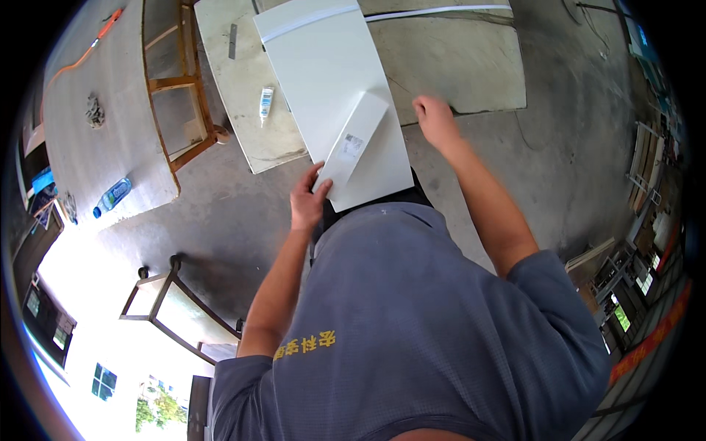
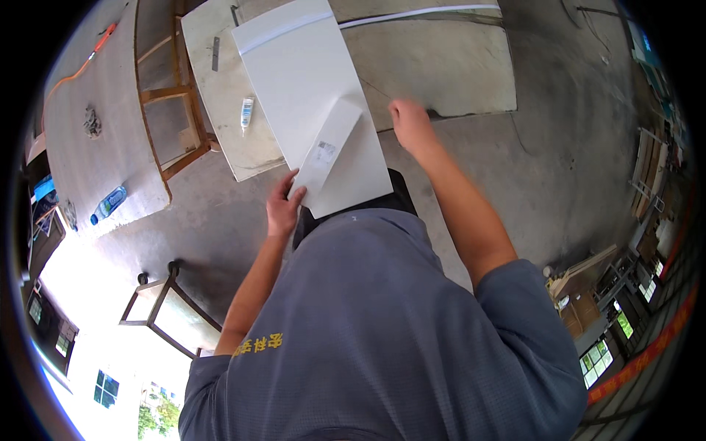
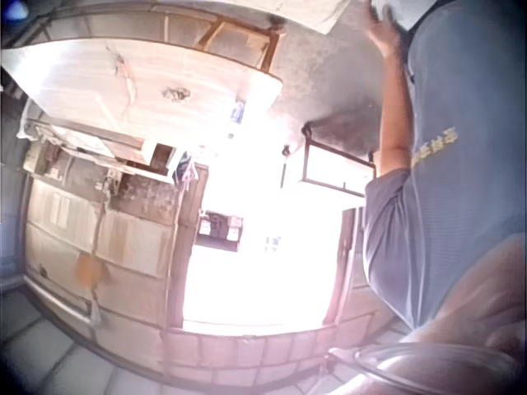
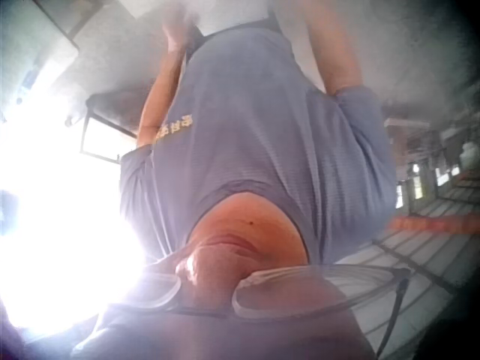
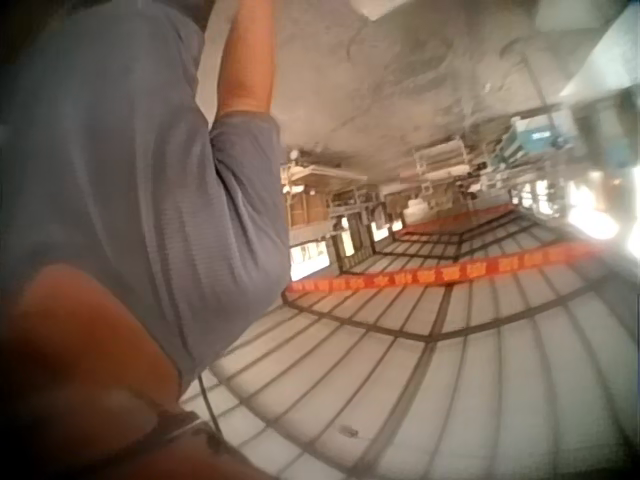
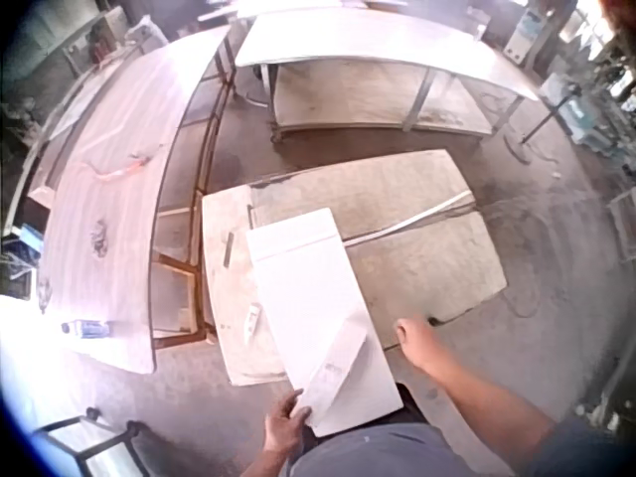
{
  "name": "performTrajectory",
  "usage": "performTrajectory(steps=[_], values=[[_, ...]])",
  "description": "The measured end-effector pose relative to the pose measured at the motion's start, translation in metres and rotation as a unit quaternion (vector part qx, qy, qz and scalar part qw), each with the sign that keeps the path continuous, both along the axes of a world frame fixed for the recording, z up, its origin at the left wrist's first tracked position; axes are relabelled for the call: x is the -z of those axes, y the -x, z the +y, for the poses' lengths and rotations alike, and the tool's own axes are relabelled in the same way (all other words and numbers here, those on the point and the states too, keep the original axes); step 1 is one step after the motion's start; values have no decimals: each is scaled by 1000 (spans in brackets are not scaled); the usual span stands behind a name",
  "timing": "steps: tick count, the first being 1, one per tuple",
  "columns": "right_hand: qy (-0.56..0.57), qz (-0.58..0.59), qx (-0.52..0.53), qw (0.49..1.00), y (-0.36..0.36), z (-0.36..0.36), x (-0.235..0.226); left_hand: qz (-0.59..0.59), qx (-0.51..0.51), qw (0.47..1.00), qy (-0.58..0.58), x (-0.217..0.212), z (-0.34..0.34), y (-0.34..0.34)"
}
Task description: The person wipes the surfaces of several white rectangular panels with a cloth and a liquid from a small bottle. After cleaning, the person stacks the panels and places a long white strip on top of the stack.
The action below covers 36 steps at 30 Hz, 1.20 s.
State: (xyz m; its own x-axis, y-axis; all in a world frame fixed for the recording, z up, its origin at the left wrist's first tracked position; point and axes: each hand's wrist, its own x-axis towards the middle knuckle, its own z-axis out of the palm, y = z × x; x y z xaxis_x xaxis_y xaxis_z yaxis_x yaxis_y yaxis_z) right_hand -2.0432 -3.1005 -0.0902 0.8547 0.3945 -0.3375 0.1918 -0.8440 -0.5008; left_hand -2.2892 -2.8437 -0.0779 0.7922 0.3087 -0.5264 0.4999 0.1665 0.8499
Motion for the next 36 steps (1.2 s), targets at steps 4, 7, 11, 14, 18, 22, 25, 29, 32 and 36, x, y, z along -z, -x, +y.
performTrajectory(steps=[4,7,11,14,18,22,25,29,32,36], values=[[-52,151,60,985,55,-8,-3,119,-62,991,-1,-2,-23,40],[-100,267,83,955,86,-7,-15,181,55,980,-69,-15,-28,41],[-133,340,138,921,110,-23,1,231,215,913,-258,0,-24,44],[-145,400,180,887,120,-34,10,290,168,929,-159,-7,-21,33],[-204,413,167,872,137,-34,23,59,-5,998,14,78,-49,70],[-156,392,137,896,142,-48,35,35,54,997,33,51,-41,47],[-239,371,176,880,144,-46,23,27,47,997,53,36,-44,40],[-233,367,159,886,131,-46,-4,113,48,990,64,9,-56,34],[-224,358,168,891,132,-53,8,160,77,984,8,-20,-49,17],[-264,365,213,867,127,-45,13,104,67,992,-14,-15,-32,4]])
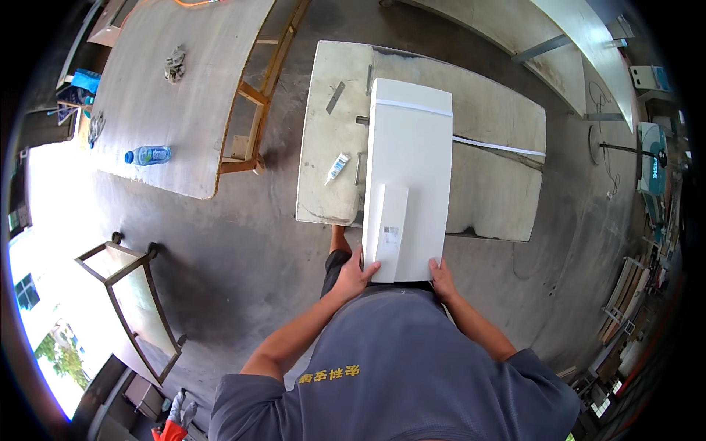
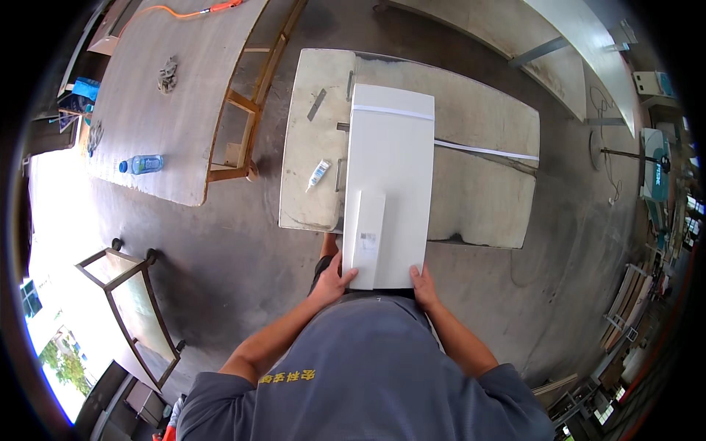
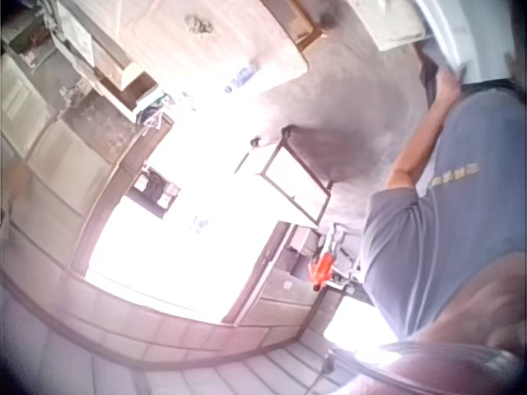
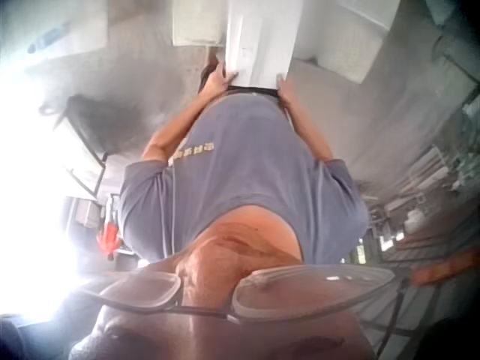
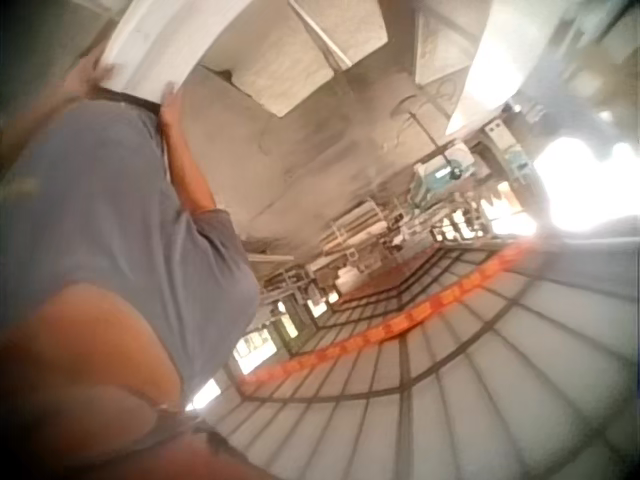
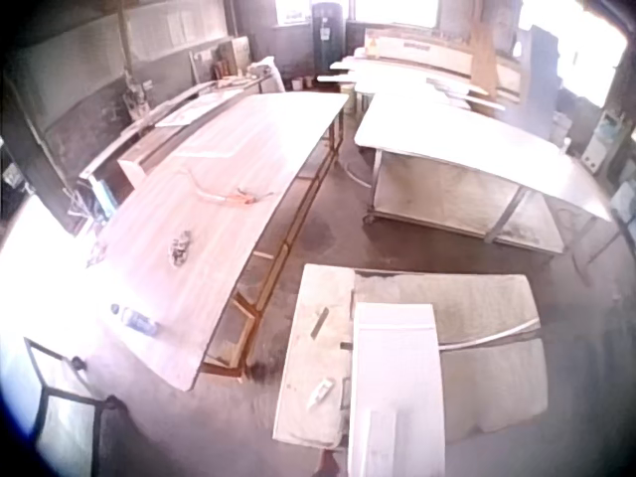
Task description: The person wipes the surfaces of several white rectangular panels with a cloth and a liquid from a small bottle. After cleaning, the person stacks the panels and places a long white strip on top of the stack.
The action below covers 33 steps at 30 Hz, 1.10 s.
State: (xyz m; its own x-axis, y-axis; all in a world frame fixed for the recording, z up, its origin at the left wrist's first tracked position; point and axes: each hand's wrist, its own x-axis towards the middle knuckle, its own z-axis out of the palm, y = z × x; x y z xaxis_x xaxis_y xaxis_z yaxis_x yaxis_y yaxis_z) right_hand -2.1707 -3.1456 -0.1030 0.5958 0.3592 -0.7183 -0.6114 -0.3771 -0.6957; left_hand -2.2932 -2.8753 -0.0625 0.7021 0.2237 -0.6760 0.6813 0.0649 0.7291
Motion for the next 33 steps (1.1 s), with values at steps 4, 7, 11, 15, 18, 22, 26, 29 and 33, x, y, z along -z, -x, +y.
performTrajectory(steps=[4,7,11,15,18,22,26,29,33], values=[[30,-74,-29,996,-41,44,3,-18,-1,999,-27,-6,43,-51],[-1,-26,14,1000,-84,82,-6,2,52,998,-45,8,74,-86],[188,-235,-184,936,-147,120,-13,-34,67,956,-283,-4,93,-120],[-19,-216,-49,975,-188,150,2,-154,123,896,-397,-4,101,-135],[-33,-164,-10,986,-197,178,-9,-151,153,925,-312,12,106,-144],[-38,-171,0,985,-200,176,5,-146,111,948,-261,25,97,-144],[-69,-178,5,982,-201,174,12,-154,113,944,-269,26,100,-143],[-67,-183,-20,981,-203,171,12,-166,132,924,-317,19,100,-142],[-67,-168,3,984,-249,139,14,-159,121,915,-350,17,96,-137]])
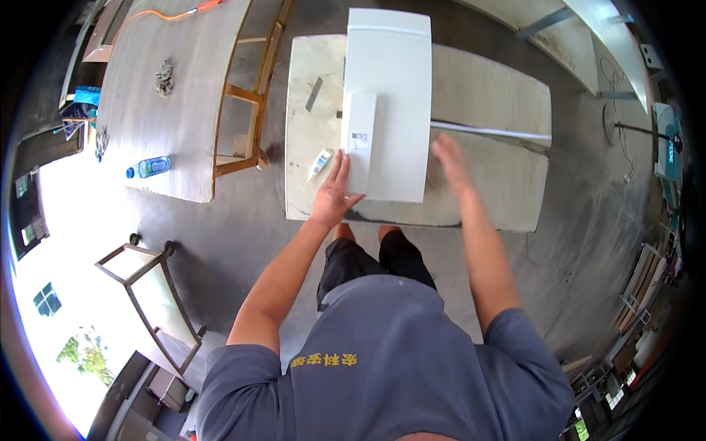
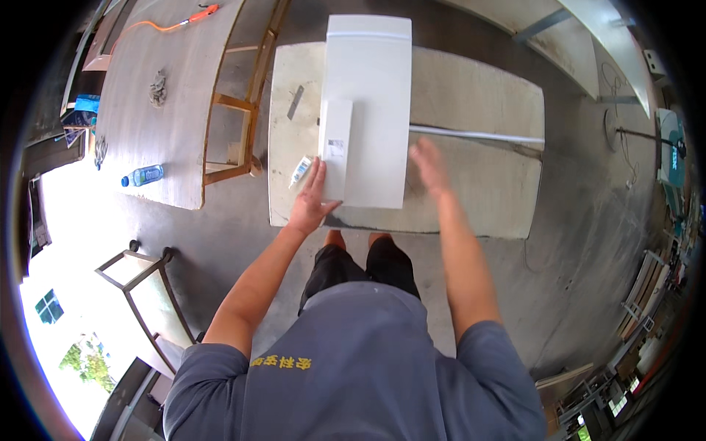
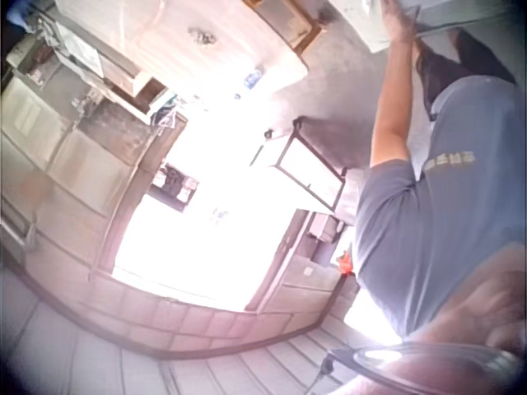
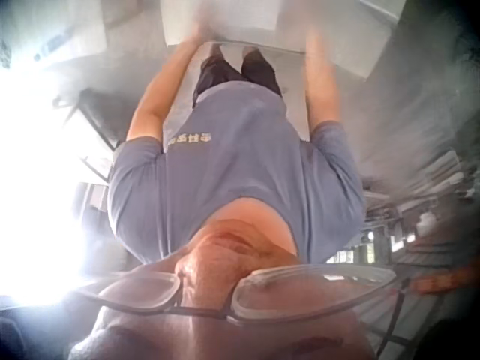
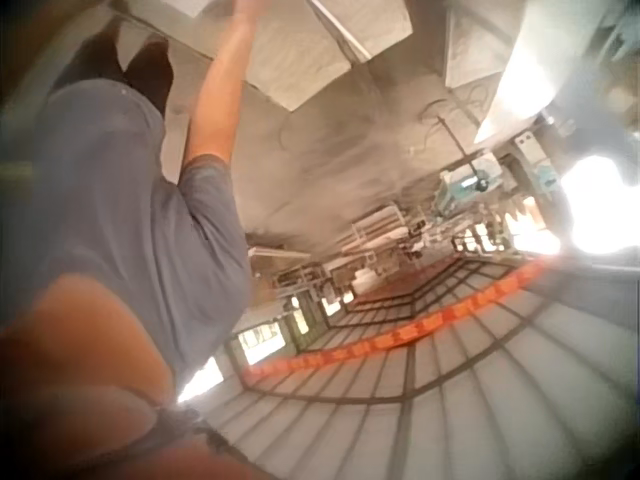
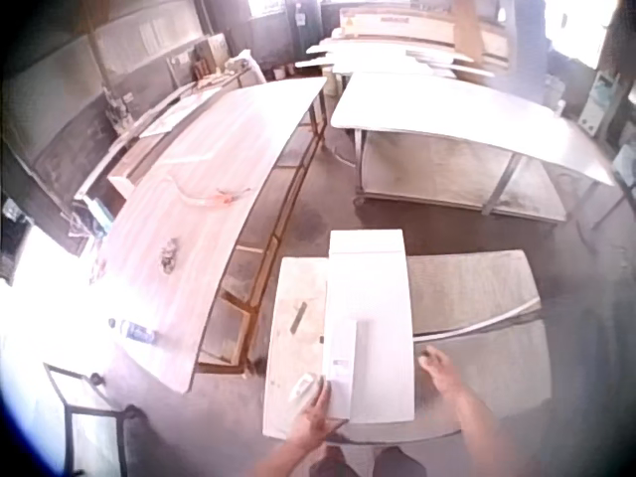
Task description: The person wipes the surfaces of several white rectangular panels with a cloth and a liquid from a small bottle. After cleaning, the person stacks the panels and places a long white strip on top of the stack.
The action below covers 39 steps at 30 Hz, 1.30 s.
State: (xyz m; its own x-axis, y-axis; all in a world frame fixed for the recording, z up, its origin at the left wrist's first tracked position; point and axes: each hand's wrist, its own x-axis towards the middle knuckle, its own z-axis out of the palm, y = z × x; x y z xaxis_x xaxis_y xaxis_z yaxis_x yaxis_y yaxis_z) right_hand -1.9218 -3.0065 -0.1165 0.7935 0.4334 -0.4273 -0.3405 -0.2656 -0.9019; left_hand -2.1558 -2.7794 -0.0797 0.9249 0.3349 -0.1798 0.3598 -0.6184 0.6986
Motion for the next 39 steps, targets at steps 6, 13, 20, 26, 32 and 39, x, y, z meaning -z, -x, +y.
performTrajectory(steps=[6,13,20,26,32,39], values=[[64,-4,317,946,-170,-109,54,6,-25,1000,-10,-1,-6,1],[273,69,278,919,-213,-117,53,39,20,998,-38,-4,4,13],[312,65,402,858,-195,-126,52,34,23,997,-69,-4,8,14],[46,80,543,835,-207,-149,50,4,66,995,-69,-2,20,7],[-280,-117,363,881,-161,-62,-137,20,59,998,-23,0,29,25],[253,-276,-135,917,-37,80,-254,-233,60,969,-56,-114,32,-31]])
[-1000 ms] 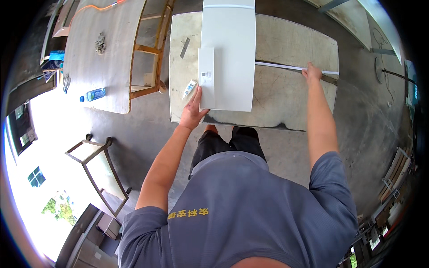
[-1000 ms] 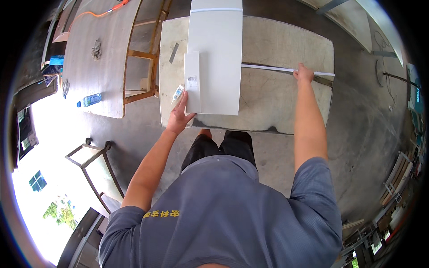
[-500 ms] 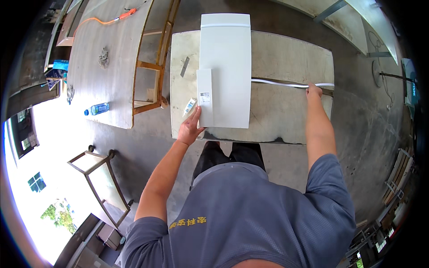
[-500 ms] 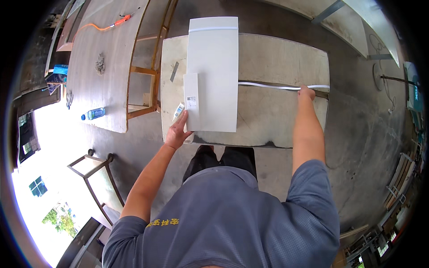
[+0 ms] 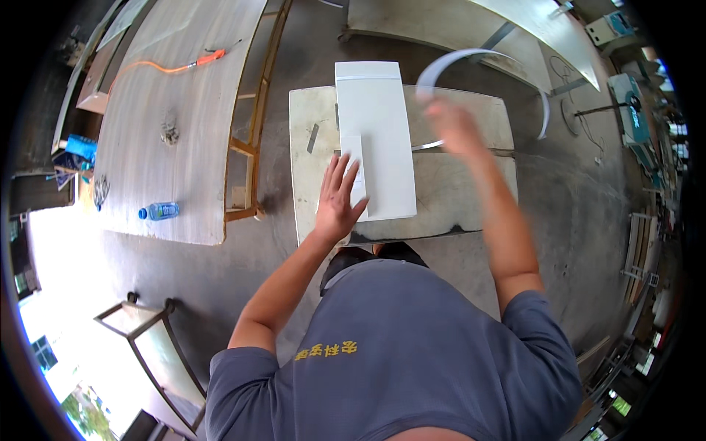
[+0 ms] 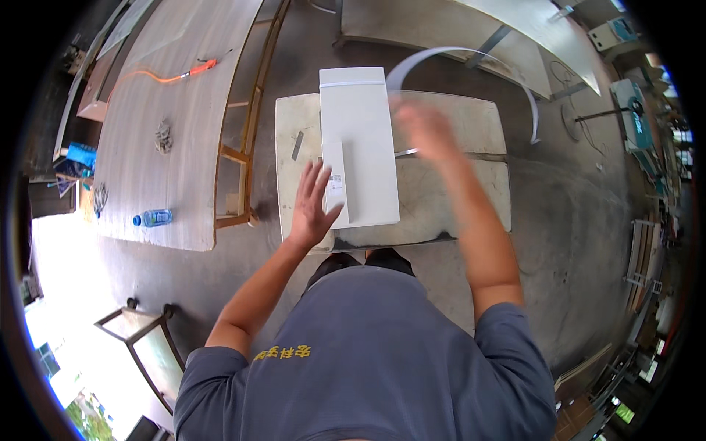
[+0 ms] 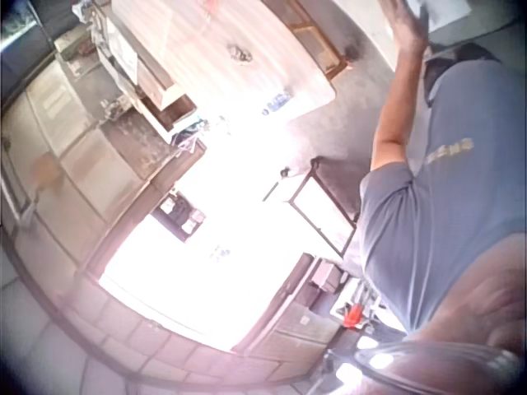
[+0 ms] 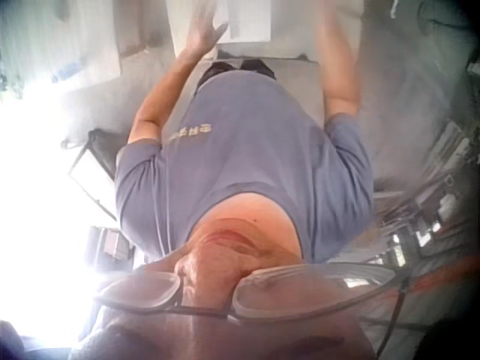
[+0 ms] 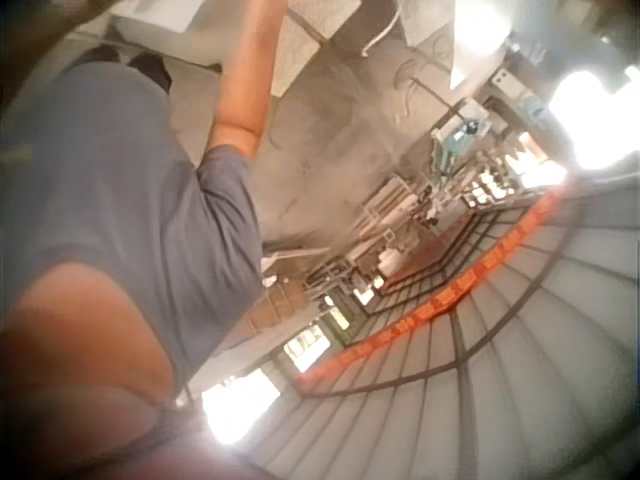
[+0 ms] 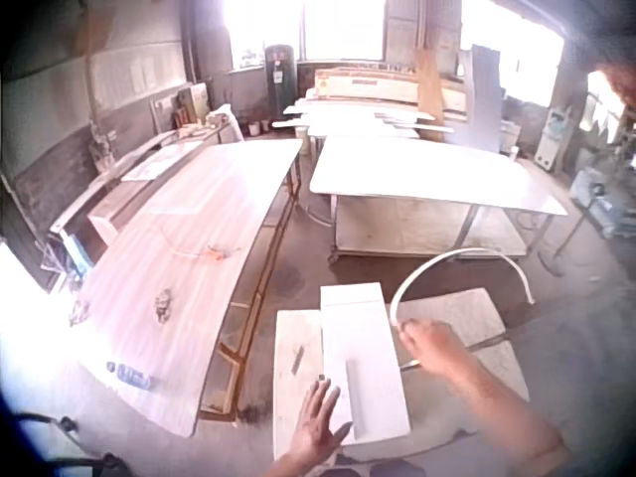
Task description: The person wipes the surfaces of several white rectangular panels with a cloth and a liquid from a small bottle. After cleaning, the person stacks the panels and places a long white strip on top of the stack.
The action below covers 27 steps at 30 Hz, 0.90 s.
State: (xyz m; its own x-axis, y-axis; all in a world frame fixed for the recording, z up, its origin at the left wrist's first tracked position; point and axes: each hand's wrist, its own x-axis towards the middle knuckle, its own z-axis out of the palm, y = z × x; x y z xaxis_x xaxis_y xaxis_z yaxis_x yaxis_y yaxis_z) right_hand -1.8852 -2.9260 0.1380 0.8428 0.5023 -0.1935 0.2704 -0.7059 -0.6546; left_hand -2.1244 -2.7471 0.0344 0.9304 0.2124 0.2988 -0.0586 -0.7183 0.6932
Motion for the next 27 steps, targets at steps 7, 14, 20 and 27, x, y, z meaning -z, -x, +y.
performTrajectory(steps=[7,14,20,27], values=[[6,-262,-95,960,62,54,-6,140,96,912,-373,-72,127,-65],[-58,-371,133,917,12,-56,-67,272,-51,909,-310,-6,304,24],[-4,-432,183,883,27,-78,-122,331,37,886,-323,62,335,49],[-5,-418,221,881,42,-92,-173,230,-166,950,131,67,234,-5]])
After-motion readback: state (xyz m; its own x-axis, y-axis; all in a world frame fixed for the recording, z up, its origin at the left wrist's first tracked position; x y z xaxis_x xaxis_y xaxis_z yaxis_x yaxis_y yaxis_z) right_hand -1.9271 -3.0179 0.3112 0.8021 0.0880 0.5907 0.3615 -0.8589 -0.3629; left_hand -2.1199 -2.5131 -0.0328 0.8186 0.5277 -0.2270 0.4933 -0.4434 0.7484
